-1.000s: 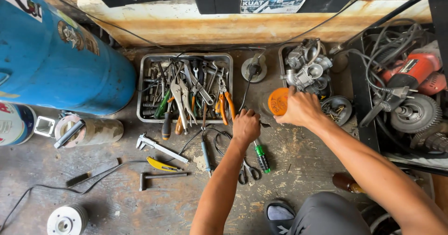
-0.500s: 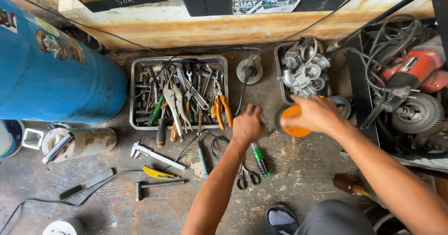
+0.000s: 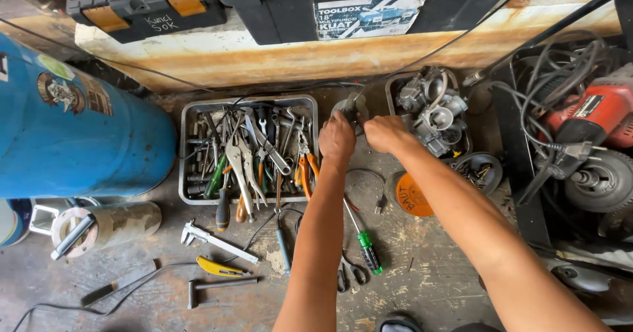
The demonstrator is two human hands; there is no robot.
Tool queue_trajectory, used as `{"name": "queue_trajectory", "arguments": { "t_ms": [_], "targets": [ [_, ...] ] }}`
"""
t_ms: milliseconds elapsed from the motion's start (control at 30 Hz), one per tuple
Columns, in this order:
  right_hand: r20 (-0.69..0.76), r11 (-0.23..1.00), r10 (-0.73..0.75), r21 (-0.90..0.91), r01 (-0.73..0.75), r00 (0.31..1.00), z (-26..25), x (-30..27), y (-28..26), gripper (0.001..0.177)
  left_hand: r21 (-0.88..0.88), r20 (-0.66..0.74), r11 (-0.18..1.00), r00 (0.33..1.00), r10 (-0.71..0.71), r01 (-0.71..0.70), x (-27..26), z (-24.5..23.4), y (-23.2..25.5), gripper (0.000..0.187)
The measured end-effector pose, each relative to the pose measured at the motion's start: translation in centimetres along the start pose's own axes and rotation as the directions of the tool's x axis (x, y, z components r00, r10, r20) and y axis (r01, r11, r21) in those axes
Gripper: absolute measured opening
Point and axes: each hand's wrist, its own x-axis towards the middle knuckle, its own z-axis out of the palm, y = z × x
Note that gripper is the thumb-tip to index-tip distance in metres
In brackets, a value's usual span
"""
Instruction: The person sits on the floor of a workshop and handles various mechanical parts and tools. They pick up a small green cap, use a wire brush to clean a metal disc, and wipe the disc with a cloth. The person also moves a fan and organizes tools in a tray.
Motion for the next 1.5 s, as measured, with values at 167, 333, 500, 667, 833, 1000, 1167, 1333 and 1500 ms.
{"name": "queue_trajectory", "arguments": {
  "t_ms": [167,333,500,667,833,1000,1167,1333,1500],
  "targets": [
    [0.041,1.000,-0.023,0.023,0.022,0.999,0.1,-0.5,-0.9,0.034,0.183,-0.138,0.975,0.979,0.152,-0.125,0.2,-0.1,0.5,0.018],
    [0.047,0.996,-0.014,0.088,0.010,0.999,-1.1,-0.9,-0.9,0.035,0.126,-0.015,0.978,0.985,0.169,-0.166,1.0,-1.0,0.1,0.030],
    [0.087,0.992,0.015,0.124,-0.026,0.996,-2.5,-2.2,-1.7,0.032,0.010,0.092,0.994,0.990,0.111,-0.112,-2.5,-3.1,-1.5,0.063],
    [0.067,1.000,-0.009,0.030,0.007,0.998,-3.6,-1.6,-2.2,0.036,0.020,0.239,0.985,0.956,-0.171,0.171,-3.4,-11.5,-1.1,0.043],
    [-0.006,0.976,-0.018,0.215,0.019,1.000,-7.4,-6.3,-5.7,0.034,-0.054,0.254,0.953,0.927,-0.275,0.297,-3.7,-9.1,-3.0,0.051],
    [0.197,0.967,-0.091,-0.215,0.133,0.976,0.8,-8.9,-7.4,0.025,-0.209,0.354,0.935,0.913,-0.202,0.288,-5.0,-11.9,-1.7,0.052],
    [0.272,0.963,-0.025,-0.251,0.096,0.962,8.8,-10.5,-8.7,0.025,-0.175,0.261,0.972,0.959,-0.110,0.159,-7.6,-12.2,-2.5,0.032],
    [0.310,0.862,-0.148,-0.424,0.276,0.939,16.7,-8.4,-6.9,0.024,-0.058,0.127,0.993,0.986,0.112,-0.105,-12.0,-12.5,-4.8,0.026],
    [0.336,0.749,-0.293,-0.501,0.433,0.895,19.7,-6.5,-5.4,0.026,-0.392,-0.034,0.915,0.996,0.084,-0.090,-15.8,-15.4,-6.2,0.017]
  ]
}}
